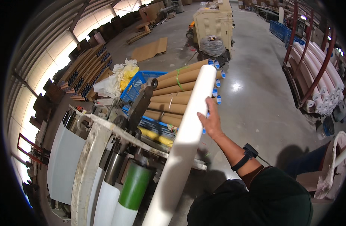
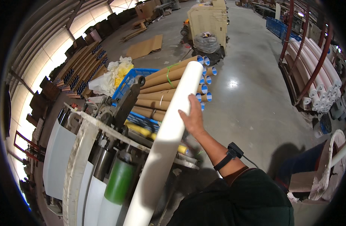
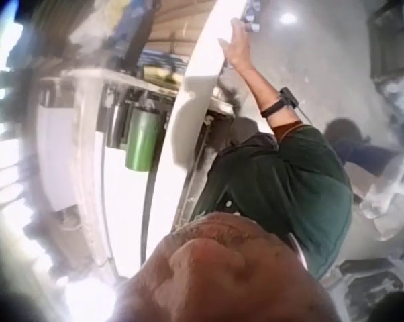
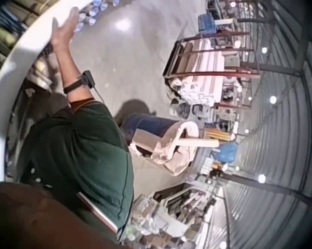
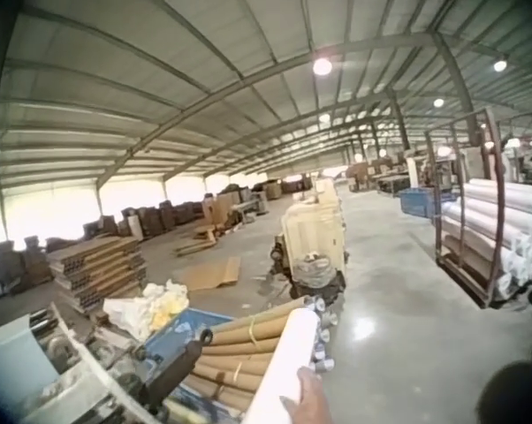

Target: Operating a roll-slitting or wrapping machine, handling cardboard tubes, and preparing tape.

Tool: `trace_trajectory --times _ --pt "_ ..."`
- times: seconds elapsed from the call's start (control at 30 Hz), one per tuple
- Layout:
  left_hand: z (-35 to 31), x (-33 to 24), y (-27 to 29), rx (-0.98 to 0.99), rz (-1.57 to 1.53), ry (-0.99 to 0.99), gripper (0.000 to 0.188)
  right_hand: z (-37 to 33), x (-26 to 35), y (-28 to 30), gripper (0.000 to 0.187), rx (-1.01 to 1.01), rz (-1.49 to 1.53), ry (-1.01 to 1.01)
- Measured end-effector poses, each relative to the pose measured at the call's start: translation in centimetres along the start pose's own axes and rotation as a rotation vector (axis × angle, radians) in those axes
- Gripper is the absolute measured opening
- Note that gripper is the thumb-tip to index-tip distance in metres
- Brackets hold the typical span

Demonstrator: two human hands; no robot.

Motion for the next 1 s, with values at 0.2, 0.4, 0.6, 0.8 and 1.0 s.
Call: trace_trajectory --times 0.2,0.4,0.6,0.8,1.0 --pt "-2.9 4.1 -6.0 -0.074 -0.028 -0.074 0.032 1.3 -9.2 -6.5 0.057 0.397 1.293 -1.231" --pt "-9.3 7.5 -12.8 -0.149 -0.087 -0.187 0.031 6.5 -13.1 -9.6 0.061 0.561 1.523 -1.342" --pt "-13.3 14.2 -24.9 -0.073 -0.239 -0.029 0.034 21.6 -24.8 -9.2 0.070 0.385 1.466 -1.116" --pt "-14.6 24.7 -33.7 -0.013 -0.277 0.319 0.036 32.4 -33.3 2.9 0.071 0.003 1.418 -1.080" --pt "-13.5 31.5 -37.7 -0.104 -0.240 0.429 0.048 32.9 -36.1 18.8 0.070 -0.210 1.397 -0.959"
Point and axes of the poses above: each hand's wrist, its own z-axis towards the middle knuckle, its own y-axis out of the back of the hand, x = y × z, the point moved 8 cm from there along z, towards the middle knuckle, and after that the axes turned 11 degrees about -x, right-handed, at the moved point
